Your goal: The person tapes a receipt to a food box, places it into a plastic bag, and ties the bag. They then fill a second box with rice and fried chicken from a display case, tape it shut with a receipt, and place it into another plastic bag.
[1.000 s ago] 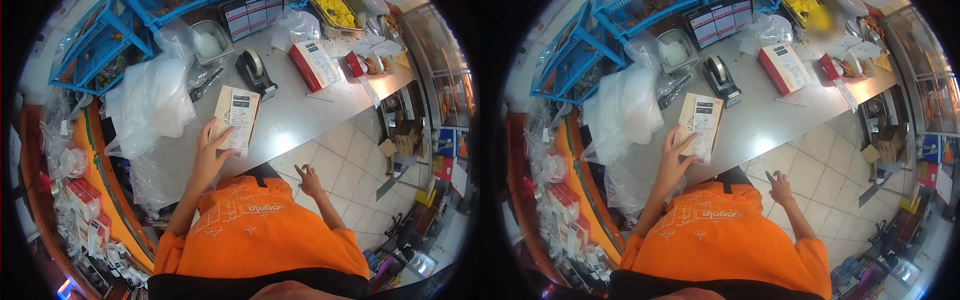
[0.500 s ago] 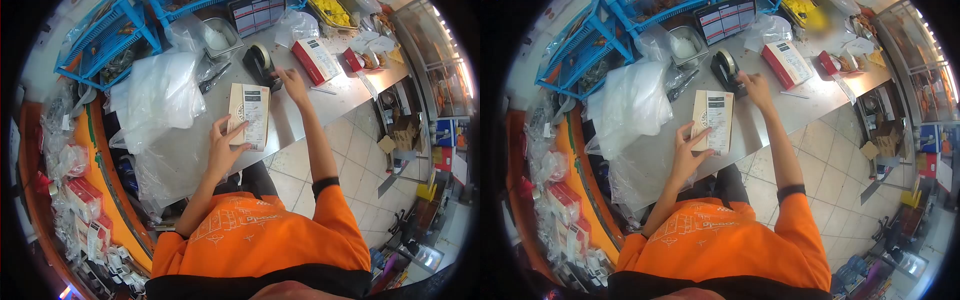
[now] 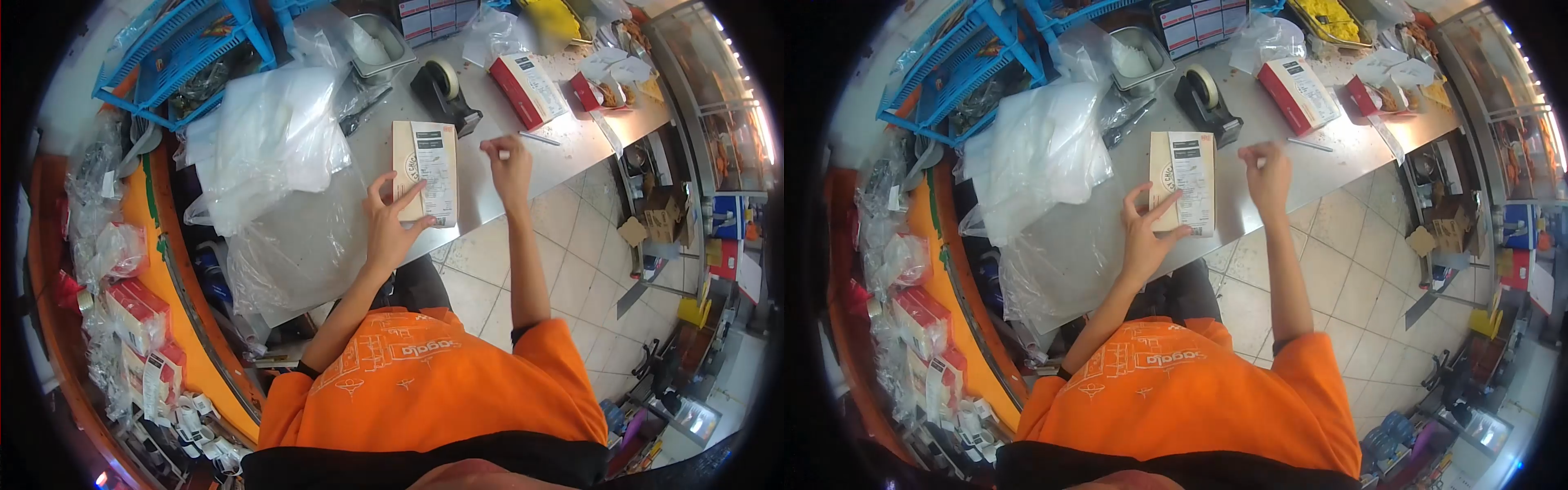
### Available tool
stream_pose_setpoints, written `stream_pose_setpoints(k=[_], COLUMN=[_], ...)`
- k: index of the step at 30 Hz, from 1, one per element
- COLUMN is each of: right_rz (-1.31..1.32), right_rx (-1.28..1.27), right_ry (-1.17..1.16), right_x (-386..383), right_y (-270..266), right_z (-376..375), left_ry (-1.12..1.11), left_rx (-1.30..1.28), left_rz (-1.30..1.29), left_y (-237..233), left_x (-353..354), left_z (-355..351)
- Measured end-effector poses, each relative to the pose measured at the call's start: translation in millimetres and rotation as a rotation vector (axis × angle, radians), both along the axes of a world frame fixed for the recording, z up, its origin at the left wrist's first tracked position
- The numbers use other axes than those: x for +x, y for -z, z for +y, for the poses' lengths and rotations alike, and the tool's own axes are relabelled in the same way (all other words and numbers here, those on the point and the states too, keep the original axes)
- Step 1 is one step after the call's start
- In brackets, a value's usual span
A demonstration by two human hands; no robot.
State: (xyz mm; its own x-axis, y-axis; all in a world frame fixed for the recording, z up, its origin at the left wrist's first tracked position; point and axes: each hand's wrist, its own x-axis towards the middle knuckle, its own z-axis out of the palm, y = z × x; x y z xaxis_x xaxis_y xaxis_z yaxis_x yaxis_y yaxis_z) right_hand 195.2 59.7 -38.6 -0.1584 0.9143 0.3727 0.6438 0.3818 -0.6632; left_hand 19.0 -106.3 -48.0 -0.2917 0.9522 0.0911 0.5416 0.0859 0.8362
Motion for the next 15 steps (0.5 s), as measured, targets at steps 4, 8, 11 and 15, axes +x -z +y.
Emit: stream_pose_setpoints(k=[4,8,11,15], right_rz=[0.392,0.420,0.438,0.323], right_rx=[-0.704,-0.789,-0.829,-0.743], right_ry=[0.025,0.043,0.055,0.000], right_x=[-0.3,-5.3,5.4,22.7], right_y=[22.4,28.0,5.8,-9.6], right_z=[-9.8,10.4,9.6,22.8], left_ry=[0.013,0.051,-0.109,0.081], left_rx=[0.046,0.028,0.172,0.136], left_rz=[0.021,0.152,0.483,0.188], left_y=[-0.3,-19.7,-70.4,-43.6], left_x=[1.8,0.6,2.3,8.0], left_z=[-1.3,-2.4,21.9,126.0])
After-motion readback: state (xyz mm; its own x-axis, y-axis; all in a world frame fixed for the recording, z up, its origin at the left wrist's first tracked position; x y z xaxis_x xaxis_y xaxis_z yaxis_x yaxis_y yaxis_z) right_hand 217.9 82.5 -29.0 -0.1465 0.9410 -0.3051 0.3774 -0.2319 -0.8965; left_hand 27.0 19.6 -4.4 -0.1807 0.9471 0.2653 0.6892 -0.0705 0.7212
